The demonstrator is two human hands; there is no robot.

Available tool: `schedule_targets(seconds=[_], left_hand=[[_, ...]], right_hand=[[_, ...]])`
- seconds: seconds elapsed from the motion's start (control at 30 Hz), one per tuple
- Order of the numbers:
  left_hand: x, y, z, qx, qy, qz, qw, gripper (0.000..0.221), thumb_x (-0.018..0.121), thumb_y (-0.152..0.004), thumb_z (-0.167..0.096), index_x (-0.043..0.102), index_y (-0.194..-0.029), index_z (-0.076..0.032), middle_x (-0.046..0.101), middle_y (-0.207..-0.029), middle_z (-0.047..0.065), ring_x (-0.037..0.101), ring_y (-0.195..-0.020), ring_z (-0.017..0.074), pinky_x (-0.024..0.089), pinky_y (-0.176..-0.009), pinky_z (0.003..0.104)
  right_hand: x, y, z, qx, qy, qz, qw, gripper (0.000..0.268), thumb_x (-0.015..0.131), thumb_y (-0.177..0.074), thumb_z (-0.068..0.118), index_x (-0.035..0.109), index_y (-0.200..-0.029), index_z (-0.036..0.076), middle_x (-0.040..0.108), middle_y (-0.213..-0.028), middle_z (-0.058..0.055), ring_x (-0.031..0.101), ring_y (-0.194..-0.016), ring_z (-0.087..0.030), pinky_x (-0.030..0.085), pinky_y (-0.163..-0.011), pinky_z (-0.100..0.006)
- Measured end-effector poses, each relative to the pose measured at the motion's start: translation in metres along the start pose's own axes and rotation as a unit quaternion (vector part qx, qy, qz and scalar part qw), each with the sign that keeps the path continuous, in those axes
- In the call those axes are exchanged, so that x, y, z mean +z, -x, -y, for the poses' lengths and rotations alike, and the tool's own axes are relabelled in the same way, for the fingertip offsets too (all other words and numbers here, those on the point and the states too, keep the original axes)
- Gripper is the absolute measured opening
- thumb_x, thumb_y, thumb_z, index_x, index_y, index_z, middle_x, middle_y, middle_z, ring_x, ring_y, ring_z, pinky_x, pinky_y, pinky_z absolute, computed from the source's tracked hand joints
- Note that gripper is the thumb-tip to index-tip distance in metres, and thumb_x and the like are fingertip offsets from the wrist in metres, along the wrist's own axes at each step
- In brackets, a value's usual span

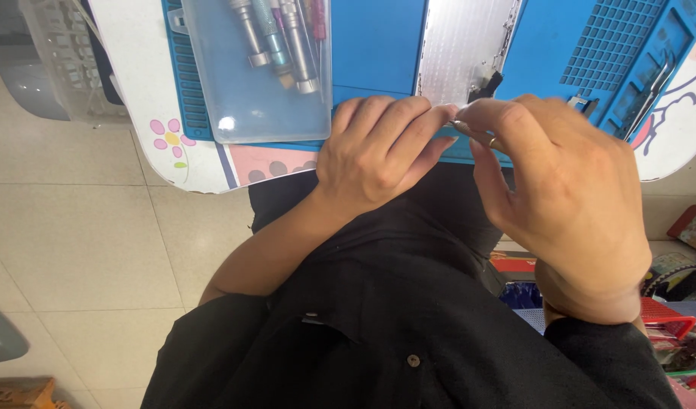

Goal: The person repairs a disassembled smartphone on a blue repair mat, using a precision screwdriver to remove and reposition small internal components and screws, and handling the phone frame and small parts by hand while transferring parts between the mat and a parts tray.

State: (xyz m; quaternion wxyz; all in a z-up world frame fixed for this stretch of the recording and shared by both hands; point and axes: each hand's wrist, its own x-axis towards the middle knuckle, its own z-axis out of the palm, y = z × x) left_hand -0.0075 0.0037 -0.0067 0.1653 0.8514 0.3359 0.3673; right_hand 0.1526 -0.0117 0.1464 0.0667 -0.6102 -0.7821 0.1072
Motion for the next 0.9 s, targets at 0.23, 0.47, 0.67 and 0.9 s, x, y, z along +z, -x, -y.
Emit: schedule_targets(seconds=[0.23,0.47,0.67,0.9], left_hand=[[-0.004,-0.002,-0.002,-0.003,-0.008,0.003,1.000,0.032,0.080,-0.097,-0.028,0.070,-0.123,-0.012,0.061,-0.112,-0.002,0.059,-0.096,0.0157,0.043,-0.088,0.034],[-0.003,-0.005,-0.003,-0.004,-0.004,-0.001,1.000,0.032,0.081,-0.097,-0.029,0.070,-0.121,-0.012,0.062,-0.111,-0.003,0.060,-0.096,0.0147,0.042,-0.087,0.033],[-0.002,-0.007,-0.007,-0.006,-0.019,-0.008,1.000,0.030,0.086,-0.096,-0.029,0.072,-0.116,-0.012,0.064,-0.107,-0.003,0.061,-0.094,0.0154,0.042,-0.084,0.033],[-0.005,-0.012,-0.014,-0.005,-0.034,0.016,0.999,0.030,0.088,-0.095,-0.027,0.074,-0.117,-0.012,0.066,-0.110,-0.001,0.061,-0.097,0.0181,0.043,-0.088,0.034]], right_hand=[[0.000,0.000,0.002,0.015,0.002,-0.006,1.000,0.033,0.078,-0.086,0.003,0.061,-0.114,0.004,0.071,-0.103,-0.011,0.070,-0.082,-0.027,0.050,-0.062,-0.035],[0.005,0.004,0.002,0.026,-0.024,-0.010,0.999,0.026,0.078,-0.090,0.002,0.061,-0.110,0.003,0.070,-0.091,-0.007,0.068,-0.066,-0.022,0.046,-0.052,-0.033],[0.018,0.022,-0.008,0.026,-0.076,-0.054,0.995,0.032,0.075,-0.094,-0.002,0.058,-0.120,0.006,0.069,-0.097,-0.008,0.070,-0.080,-0.025,0.052,-0.066,-0.034],[0.034,0.055,-0.021,0.082,-0.267,-0.134,0.951,0.063,0.074,-0.099,-0.007,0.034,-0.147,0.000,0.071,-0.110,-0.011,0.074,-0.102,-0.025,0.059,-0.085,-0.033]])
